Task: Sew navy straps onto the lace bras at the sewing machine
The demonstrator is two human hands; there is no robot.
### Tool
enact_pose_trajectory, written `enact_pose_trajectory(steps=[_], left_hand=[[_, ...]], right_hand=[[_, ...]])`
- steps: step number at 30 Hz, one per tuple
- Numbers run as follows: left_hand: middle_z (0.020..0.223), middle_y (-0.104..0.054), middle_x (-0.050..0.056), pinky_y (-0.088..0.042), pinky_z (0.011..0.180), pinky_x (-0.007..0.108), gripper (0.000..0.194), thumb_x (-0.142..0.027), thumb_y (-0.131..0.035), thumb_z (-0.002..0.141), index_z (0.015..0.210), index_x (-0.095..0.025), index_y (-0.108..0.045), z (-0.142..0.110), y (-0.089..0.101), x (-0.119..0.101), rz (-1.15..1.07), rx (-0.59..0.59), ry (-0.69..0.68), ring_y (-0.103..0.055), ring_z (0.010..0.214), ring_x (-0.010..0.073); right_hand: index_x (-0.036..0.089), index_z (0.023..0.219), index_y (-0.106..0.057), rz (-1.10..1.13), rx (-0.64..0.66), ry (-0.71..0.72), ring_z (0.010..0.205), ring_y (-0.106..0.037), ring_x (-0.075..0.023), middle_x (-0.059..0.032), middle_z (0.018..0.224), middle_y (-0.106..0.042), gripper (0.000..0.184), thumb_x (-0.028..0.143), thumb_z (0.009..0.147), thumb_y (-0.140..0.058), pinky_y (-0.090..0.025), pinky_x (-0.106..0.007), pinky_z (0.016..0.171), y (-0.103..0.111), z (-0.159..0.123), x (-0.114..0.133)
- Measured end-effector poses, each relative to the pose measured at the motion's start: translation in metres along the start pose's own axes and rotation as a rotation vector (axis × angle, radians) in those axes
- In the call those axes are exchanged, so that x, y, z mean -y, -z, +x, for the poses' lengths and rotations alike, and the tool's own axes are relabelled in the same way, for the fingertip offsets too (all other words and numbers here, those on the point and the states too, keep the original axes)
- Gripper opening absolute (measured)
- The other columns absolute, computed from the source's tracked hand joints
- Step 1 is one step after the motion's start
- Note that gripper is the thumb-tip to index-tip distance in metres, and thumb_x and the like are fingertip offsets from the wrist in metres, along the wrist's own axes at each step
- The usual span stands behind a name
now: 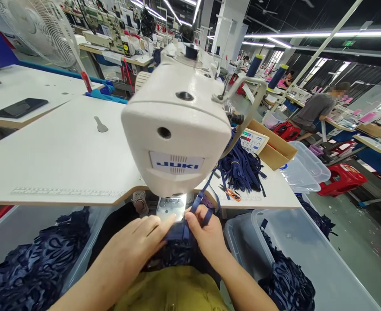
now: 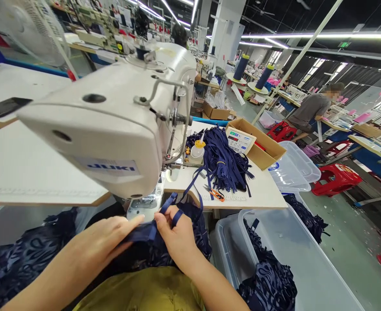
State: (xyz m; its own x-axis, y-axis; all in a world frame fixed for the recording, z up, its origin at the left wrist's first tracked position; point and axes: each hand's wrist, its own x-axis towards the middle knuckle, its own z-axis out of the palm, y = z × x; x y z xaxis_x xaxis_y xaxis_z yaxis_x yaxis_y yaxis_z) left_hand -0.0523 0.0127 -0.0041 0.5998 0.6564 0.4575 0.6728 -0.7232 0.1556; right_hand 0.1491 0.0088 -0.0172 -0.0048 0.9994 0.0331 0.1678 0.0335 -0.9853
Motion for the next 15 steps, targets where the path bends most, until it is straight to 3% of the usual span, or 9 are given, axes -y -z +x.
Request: enact_pose_trajectory(steps=[5,8,11,15], left_hand=[[0.12,-0.062,0.011,-0.043,0.097,0.032,0.037,-0.021,-0.042,0.097,0.133,-0.015,-0.05,-0.001,-0.004,0.009,0.148,-0.133,-0.082,-0.058,0.112,0.02],[0.132,-0.059,0.005,-0.028,0.112,0.032,0.042,-0.009,-0.033,0.097,0.135,-0.017,-0.048,-0.003,-0.01,0.001,0.113,-0.109,-0.191,-0.048,0.127,0.016],[0.131,-0.061,0.002,-0.024,0.113,0.032,0.041,-0.011,-0.03,0.098,0.131,-0.018,-0.053,-0.005,-0.016,-0.005,0.109,-0.099,-0.204,-0.047,0.127,0.0156],[0.128,-0.063,0.003,-0.028,0.107,0.033,0.039,-0.015,-0.03,0.099,0.128,-0.019,-0.056,-0.002,-0.022,-0.01,0.073,-0.149,-0.114,-0.051,0.125,0.017]], right_hand=[[0.021,0.075,-0.049,-0.091,-0.118,0.011,0.053,-0.039,-0.0099,0.0076,0.058,-0.041,0.016,0.031,0.084,-0.056,-0.032,-0.022,0.052,-0.019,0.021,0.001],[0.022,0.074,-0.044,-0.117,-0.112,0.048,0.055,-0.041,-0.0102,0.0073,0.062,-0.041,0.017,0.03,0.086,-0.054,-0.035,-0.022,0.055,-0.022,0.024,0.0],[0.022,0.079,-0.045,-0.105,-0.077,0.094,0.061,-0.044,-0.0113,0.0056,0.067,-0.044,0.015,0.031,0.09,-0.049,-0.039,-0.023,0.06,-0.017,0.026,0.0],[0.02,0.083,-0.051,-0.132,-0.051,0.117,0.067,-0.05,-0.0136,0.0018,0.073,-0.053,0.017,0.033,0.092,-0.044,-0.043,-0.025,0.065,-0.01,0.038,0.0]])
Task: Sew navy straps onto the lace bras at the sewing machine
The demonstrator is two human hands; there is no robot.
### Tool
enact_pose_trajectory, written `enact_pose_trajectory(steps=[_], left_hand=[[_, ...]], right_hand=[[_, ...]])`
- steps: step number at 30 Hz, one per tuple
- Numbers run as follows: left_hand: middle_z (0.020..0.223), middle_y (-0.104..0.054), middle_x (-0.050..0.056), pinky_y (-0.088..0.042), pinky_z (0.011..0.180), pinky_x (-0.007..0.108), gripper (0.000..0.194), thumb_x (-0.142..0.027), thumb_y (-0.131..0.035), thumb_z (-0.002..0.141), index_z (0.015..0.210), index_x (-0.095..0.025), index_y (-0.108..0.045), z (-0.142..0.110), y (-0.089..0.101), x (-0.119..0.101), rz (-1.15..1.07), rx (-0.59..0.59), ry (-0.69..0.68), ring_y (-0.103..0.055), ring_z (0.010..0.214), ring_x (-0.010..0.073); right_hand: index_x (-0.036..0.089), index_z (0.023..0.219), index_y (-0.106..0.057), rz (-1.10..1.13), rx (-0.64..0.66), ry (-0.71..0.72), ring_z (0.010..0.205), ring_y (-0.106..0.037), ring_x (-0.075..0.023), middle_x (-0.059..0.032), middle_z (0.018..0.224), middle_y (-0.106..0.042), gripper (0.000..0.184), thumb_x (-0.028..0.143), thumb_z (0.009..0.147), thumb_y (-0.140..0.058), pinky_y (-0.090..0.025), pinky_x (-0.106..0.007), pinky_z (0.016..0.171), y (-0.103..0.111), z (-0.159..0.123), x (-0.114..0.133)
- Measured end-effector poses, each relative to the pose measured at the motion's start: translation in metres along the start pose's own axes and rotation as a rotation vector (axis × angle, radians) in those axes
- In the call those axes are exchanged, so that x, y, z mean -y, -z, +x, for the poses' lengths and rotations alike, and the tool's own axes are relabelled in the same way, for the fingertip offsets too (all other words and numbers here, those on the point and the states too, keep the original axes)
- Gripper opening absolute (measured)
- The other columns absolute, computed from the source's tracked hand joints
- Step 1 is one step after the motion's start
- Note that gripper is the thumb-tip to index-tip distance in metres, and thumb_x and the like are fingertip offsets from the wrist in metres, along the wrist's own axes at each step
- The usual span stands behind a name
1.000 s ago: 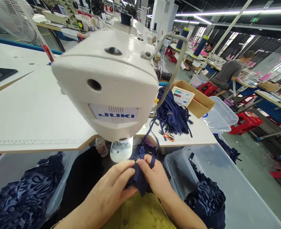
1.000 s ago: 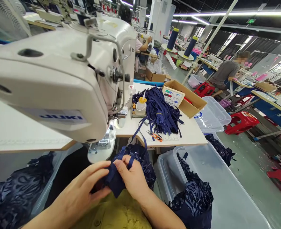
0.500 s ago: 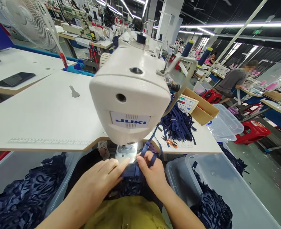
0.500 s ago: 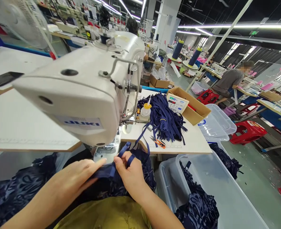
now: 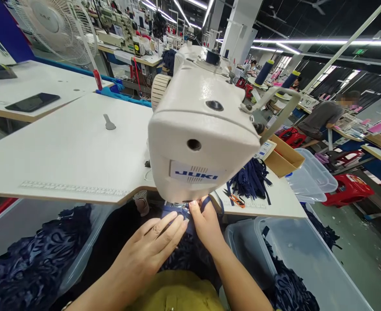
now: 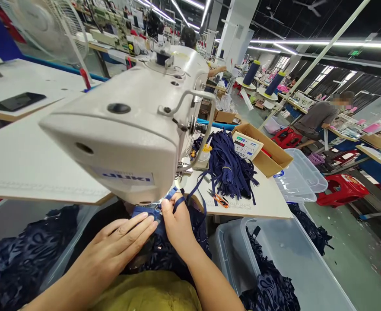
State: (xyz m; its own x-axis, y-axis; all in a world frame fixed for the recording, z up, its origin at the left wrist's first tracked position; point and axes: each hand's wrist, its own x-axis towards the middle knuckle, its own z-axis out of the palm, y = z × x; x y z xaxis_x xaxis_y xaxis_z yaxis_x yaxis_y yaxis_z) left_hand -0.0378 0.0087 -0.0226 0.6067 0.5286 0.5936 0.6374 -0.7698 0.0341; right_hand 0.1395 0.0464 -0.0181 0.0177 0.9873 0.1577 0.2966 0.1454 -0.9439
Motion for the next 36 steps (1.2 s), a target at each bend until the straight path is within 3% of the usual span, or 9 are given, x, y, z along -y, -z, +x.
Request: enact_pose_trajectory(steps=[5,12,18,26,29,36], left_hand=[[0.117,-0.07,-0.003,-0.031,0.097,0.034,0.026,-0.019,-0.048,0.096,0.117,-0.025,-0.062,0.01,-0.007,-0.009,0.076,-0.128,0.166,-0.062,0.109,0.0172],[0.119,-0.069,-0.001,-0.033,0.088,0.035,0.031,-0.022,-0.046,0.096,0.125,-0.023,-0.057,0.017,-0.01,-0.016,0.064,-0.145,0.3,-0.061,0.111,0.0193],[0.112,-0.072,0.0,-0.033,0.082,0.034,0.026,-0.021,-0.051,0.093,0.116,-0.02,-0.063,0.027,-0.005,-0.016,0.116,-0.164,0.255,-0.064,0.099,0.017],[0.115,-0.071,0.0,-0.034,0.082,0.034,0.029,-0.022,-0.05,0.094,0.12,-0.021,-0.061,0.025,-0.007,-0.016,0.132,-0.11,0.251,-0.063,0.1,0.0168],[0.111,-0.073,-0.001,-0.034,0.081,0.035,0.026,-0.021,-0.047,0.095,0.115,-0.021,-0.063,0.028,-0.009,-0.017,0.132,-0.178,0.282,-0.064,0.096,0.0168],[0.112,-0.072,-0.002,-0.034,0.08,0.034,0.026,-0.019,-0.049,0.093,0.116,-0.02,-0.063,0.026,-0.013,-0.018,0.121,-0.169,0.279,-0.064,0.098,0.0171]], right_hand=[[0.019,0.082,-0.061,-0.14,-0.034,0.024,0.066,-0.054,-0.0159,-0.0005,0.069,-0.06,0.017,0.027,0.087,-0.047,-0.045,-0.026,0.066,-0.002,0.024,-0.006],[0.018,0.076,-0.069,-0.255,0.021,0.091,0.069,-0.058,-0.0182,-0.003,0.068,-0.066,0.022,0.019,0.082,-0.048,-0.047,-0.026,0.064,-0.004,0.038,-0.006],[0.019,0.079,-0.07,-0.308,0.058,0.111,0.067,-0.06,-0.0181,-0.0023,0.066,-0.067,0.026,0.017,0.082,-0.044,-0.049,-0.025,0.064,-0.004,0.041,-0.007],[0.019,0.093,-0.069,-0.328,0.042,0.171,0.084,-0.065,-0.0194,-0.0048,0.087,-0.073,0.028,0.018,0.084,-0.043,-0.051,-0.028,0.082,-0.006,0.045,-0.007],[0.02,0.092,-0.069,-0.351,0.064,0.196,0.09,-0.065,-0.02,-0.0061,0.094,-0.073,0.028,0.018,0.083,-0.043,-0.049,-0.029,0.089,-0.006,0.047,-0.011],[0.021,0.089,-0.069,-0.348,0.055,0.173,0.09,-0.066,-0.0209,-0.0066,0.088,-0.073,0.027,0.019,0.084,-0.043,-0.049,-0.031,0.09,-0.007,0.048,-0.012]])
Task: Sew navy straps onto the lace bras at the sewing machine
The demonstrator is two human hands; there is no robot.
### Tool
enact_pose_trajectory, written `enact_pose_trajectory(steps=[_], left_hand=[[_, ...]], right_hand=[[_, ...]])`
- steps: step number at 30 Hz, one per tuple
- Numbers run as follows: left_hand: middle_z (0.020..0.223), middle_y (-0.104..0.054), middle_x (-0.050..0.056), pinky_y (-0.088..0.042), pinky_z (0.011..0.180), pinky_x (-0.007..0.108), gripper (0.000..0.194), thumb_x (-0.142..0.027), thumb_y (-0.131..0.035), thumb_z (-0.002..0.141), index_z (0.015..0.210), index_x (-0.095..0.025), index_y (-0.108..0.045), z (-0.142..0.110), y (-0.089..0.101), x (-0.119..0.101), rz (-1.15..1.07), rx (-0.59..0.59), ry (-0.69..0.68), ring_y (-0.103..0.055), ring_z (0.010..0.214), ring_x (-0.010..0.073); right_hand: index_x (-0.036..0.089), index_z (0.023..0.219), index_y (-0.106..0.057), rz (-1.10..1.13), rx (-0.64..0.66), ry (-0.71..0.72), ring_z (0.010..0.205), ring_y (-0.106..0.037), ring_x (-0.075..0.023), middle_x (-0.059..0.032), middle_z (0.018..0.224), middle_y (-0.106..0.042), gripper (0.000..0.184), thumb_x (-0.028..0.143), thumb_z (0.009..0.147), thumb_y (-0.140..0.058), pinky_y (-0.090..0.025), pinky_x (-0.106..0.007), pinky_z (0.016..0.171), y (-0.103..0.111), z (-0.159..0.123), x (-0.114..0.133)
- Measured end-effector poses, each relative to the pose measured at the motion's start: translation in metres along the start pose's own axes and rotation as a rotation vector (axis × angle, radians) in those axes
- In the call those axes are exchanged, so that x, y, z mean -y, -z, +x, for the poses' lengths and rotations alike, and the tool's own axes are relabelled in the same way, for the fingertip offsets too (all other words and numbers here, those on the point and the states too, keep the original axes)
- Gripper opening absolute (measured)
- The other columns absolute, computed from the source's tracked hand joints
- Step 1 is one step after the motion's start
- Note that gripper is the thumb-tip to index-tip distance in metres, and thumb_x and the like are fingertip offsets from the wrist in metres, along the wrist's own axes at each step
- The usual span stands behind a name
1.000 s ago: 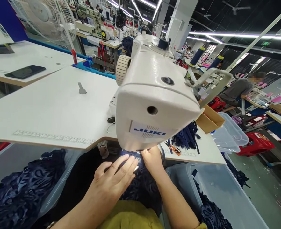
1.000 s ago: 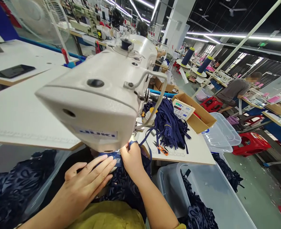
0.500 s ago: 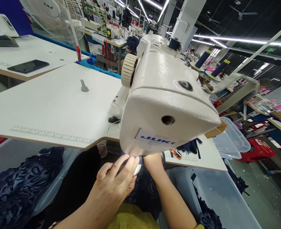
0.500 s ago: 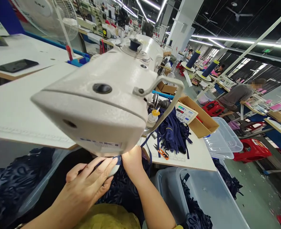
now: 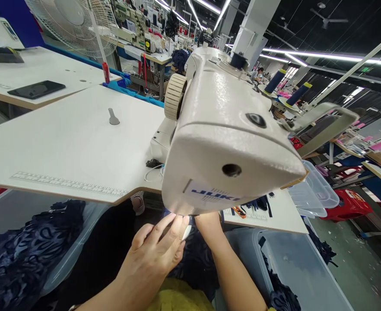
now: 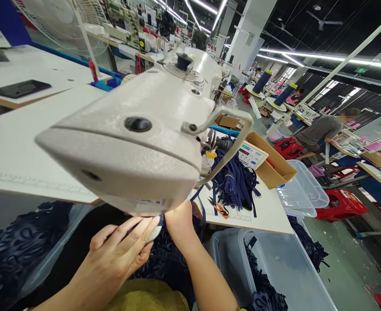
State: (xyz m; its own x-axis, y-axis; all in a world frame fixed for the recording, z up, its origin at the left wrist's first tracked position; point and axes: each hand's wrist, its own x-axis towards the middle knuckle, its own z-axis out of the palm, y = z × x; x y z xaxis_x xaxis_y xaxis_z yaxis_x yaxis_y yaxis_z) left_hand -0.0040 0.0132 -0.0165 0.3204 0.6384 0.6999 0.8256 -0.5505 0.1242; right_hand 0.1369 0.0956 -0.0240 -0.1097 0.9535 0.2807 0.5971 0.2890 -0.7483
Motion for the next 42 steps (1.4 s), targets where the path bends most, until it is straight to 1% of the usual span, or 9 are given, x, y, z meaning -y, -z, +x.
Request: enact_pose_trajectory(steps=[3,5,8,12,21,28,34,39,42], left_hand=[[0.112,-0.072,-0.003,-0.033,0.081,0.035,0.027,-0.021,-0.046,0.095,0.115,-0.023,-0.064,-0.002,-0.005,-0.001,-0.007,-0.046,0.042,-0.064,0.098,0.0174],[0.111,-0.073,-0.004,-0.033,0.081,0.035,0.027,-0.022,-0.044,0.096,0.113,-0.024,-0.064,-0.003,-0.007,-0.001,0.009,-0.058,0.043,-0.064,0.096,0.0166],[0.109,-0.073,-0.004,-0.033,0.081,0.034,0.028,-0.023,-0.043,0.096,0.113,-0.024,-0.065,-0.004,-0.009,0.0,0.014,-0.065,0.043,-0.064,0.096,0.0154],[0.109,-0.073,-0.002,-0.033,0.086,0.032,0.03,-0.023,-0.049,0.094,0.121,-0.024,-0.061,-0.009,-0.013,0.002,-0.002,-0.058,0.042,-0.061,0.101,0.0147],[0.108,-0.072,-0.001,-0.032,0.092,0.029,0.035,-0.024,-0.048,0.094,0.128,-0.023,-0.057,-0.015,-0.019,0.002,0.041,-0.056,0.028,-0.06,0.103,0.0142],[0.11,-0.071,-0.001,-0.028,0.1,0.028,0.034,-0.024,-0.048,0.094,0.125,-0.022,-0.06,-0.013,-0.021,0.002,0.07,-0.112,-0.003,-0.058,0.104,0.0127],[0.112,-0.071,0.002,-0.032,0.095,0.03,0.031,-0.025,-0.049,0.092,0.118,-0.017,-0.064,-0.012,-0.019,0.0,0.149,-0.116,-0.013,-0.06,0.102,0.0158],[0.111,-0.071,0.004,-0.034,0.091,0.032,0.032,-0.024,-0.046,0.093,0.117,-0.016,-0.065,-0.012,-0.019,0.0,0.166,-0.123,0.001,-0.06,0.101,0.017],[0.111,-0.071,0.004,-0.034,0.091,0.033,0.032,-0.026,-0.044,0.094,0.117,-0.015,-0.065,-0.013,-0.019,0.0,0.169,-0.1,0.037,-0.06,0.102,0.0177]], right_hand=[[0.021,0.09,-0.069,0.025,-0.001,-0.001,0.093,-0.066,-0.0207,-0.0075,0.094,-0.073,0.025,0.021,0.084,-0.044,-0.049,-0.03,0.091,0.0,0.001,0.002],[0.021,0.09,-0.069,0.033,-0.011,-0.007,0.094,-0.066,-0.0209,-0.0074,0.092,-0.073,0.026,0.021,0.085,-0.044,-0.049,-0.031,0.092,-0.001,0.002,0.003],[0.021,0.091,-0.069,0.007,-0.02,-0.008,0.094,-0.066,-0.022,-0.0069,0.086,-0.073,0.026,0.021,0.084,-0.045,-0.049,-0.033,0.093,-0.002,0.003,0.0],[0.021,0.09,-0.07,-0.037,-0.032,0.015,0.098,-0.065,-0.0232,-0.0069,0.083,-0.073,0.025,0.016,0.081,-0.047,-0.051,-0.032,0.09,-0.001,0.002,-0.004],[0.02,0.094,-0.071,-0.071,0.018,0.082,0.103,-0.063,-0.0246,-0.0073,0.09,-0.074,0.027,0.013,0.079,-0.05,-0.05,-0.033,0.09,0.002,-0.003,-0.014],[0.02,0.101,-0.07,-0.09,-0.011,0.113,0.107,-0.061,-0.026,-0.0084,0.1,-0.073,0.029,0.015,0.079,-0.051,-0.048,-0.035,0.092,0.0,-0.002,-0.021],[0.023,0.095,-0.071,-0.125,-0.002,0.173,0.102,-0.063,-0.0259,-0.0066,0.091,-0.073,0.025,0.013,0.081,-0.053,-0.049,-0.037,0.088,-0.001,-0.002,-0.024],[0.021,0.088,-0.074,-0.317,0.021,0.263,0.093,-0.066,-0.0263,-0.0085,0.079,-0.072,0.03,0.004,0.08,-0.05,-0.051,-0.036,0.085,-0.002,-0.005,-0.025],[0.021,0.09,-0.074,-0.416,0.027,0.316,0.092,-0.067,-0.0259,-0.0085,0.081,-0.073,0.034,0.001,0.079,-0.048,-0.051,-0.035,0.086,-0.002,-0.006,-0.026]])
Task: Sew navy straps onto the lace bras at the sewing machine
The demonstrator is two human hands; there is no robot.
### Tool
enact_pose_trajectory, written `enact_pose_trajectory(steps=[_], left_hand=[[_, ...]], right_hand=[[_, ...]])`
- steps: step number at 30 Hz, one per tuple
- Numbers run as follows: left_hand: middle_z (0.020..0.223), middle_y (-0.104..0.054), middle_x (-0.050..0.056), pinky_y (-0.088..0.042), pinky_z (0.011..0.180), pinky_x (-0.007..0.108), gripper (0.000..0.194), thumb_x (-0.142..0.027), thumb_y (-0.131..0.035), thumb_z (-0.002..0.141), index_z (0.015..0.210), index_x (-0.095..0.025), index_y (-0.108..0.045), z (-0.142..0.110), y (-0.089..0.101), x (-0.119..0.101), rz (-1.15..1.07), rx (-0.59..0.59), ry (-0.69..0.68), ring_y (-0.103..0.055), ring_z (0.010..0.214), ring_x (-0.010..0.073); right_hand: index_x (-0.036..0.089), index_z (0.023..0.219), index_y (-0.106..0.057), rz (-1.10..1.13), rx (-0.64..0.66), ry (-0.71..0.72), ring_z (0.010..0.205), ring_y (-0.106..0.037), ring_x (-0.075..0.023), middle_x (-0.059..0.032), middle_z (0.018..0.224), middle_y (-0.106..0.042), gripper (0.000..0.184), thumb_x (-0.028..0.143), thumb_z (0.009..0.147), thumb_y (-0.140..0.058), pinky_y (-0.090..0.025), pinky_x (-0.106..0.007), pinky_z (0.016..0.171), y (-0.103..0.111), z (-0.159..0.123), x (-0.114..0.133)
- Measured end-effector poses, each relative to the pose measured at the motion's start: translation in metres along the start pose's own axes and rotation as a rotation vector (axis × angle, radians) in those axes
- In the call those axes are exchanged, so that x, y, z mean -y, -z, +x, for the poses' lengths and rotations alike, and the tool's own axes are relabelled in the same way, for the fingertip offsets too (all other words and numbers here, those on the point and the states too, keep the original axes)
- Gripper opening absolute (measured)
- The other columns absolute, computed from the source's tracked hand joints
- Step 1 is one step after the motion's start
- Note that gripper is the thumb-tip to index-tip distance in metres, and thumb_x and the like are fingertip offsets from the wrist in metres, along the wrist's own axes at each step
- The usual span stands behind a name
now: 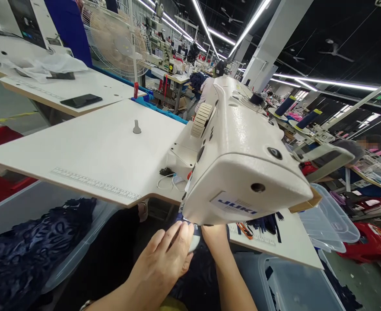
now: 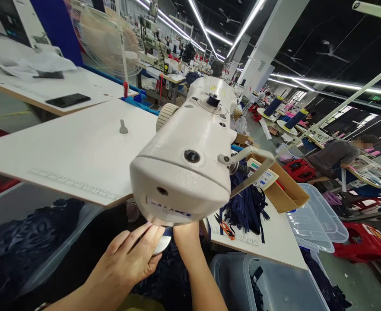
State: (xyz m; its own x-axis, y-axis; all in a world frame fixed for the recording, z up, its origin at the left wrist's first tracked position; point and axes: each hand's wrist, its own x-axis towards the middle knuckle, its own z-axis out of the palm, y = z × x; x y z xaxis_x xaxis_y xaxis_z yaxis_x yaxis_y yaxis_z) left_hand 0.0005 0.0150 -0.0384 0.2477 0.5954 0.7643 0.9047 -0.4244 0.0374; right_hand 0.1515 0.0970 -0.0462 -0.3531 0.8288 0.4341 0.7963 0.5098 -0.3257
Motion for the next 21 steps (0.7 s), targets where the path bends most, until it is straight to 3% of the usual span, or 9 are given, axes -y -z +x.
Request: enact_pose_trajectory(steps=[12,16,21], left_hand=[[0.112,-0.071,0.004,-0.034,0.09,0.035,0.028,-0.021,-0.048,0.094,0.116,-0.014,-0.064,0.002,0.004,-0.003,-0.003,0.034,-0.087,-0.059,0.102,0.0188],[0.113,-0.07,0.004,-0.034,0.092,0.035,0.028,-0.019,-0.047,0.094,0.116,-0.016,-0.064,0.001,0.003,-0.004,-0.008,0.035,-0.097,-0.06,0.103,0.0188],[0.118,-0.068,0.005,-0.033,0.097,0.034,0.031,-0.018,-0.05,0.093,0.122,-0.016,-0.061,-0.003,0.002,-0.005,-0.019,0.088,-0.077,-0.058,0.108,0.0184]], right_hand=[[0.022,0.106,-0.072,0.024,-0.025,0.075,0.105,-0.062,-0.0237,-0.007,0.1,-0.073,0.04,0.009,0.082,-0.042,-0.048,-0.033,0.094,0.011,0.003,0.004],[0.019,0.106,-0.071,0.192,-0.062,0.011,0.105,-0.062,-0.0257,-0.0088,0.098,-0.073,0.035,0.015,0.083,-0.044,-0.047,-0.037,0.095,0.016,0.008,0.012],[0.019,0.093,-0.072,0.546,-0.048,-0.179,0.095,-0.064,-0.0249,-0.0089,0.091,-0.072,0.029,0.019,0.084,-0.045,-0.047,-0.038,0.093,0.022,0.013,0.023]])
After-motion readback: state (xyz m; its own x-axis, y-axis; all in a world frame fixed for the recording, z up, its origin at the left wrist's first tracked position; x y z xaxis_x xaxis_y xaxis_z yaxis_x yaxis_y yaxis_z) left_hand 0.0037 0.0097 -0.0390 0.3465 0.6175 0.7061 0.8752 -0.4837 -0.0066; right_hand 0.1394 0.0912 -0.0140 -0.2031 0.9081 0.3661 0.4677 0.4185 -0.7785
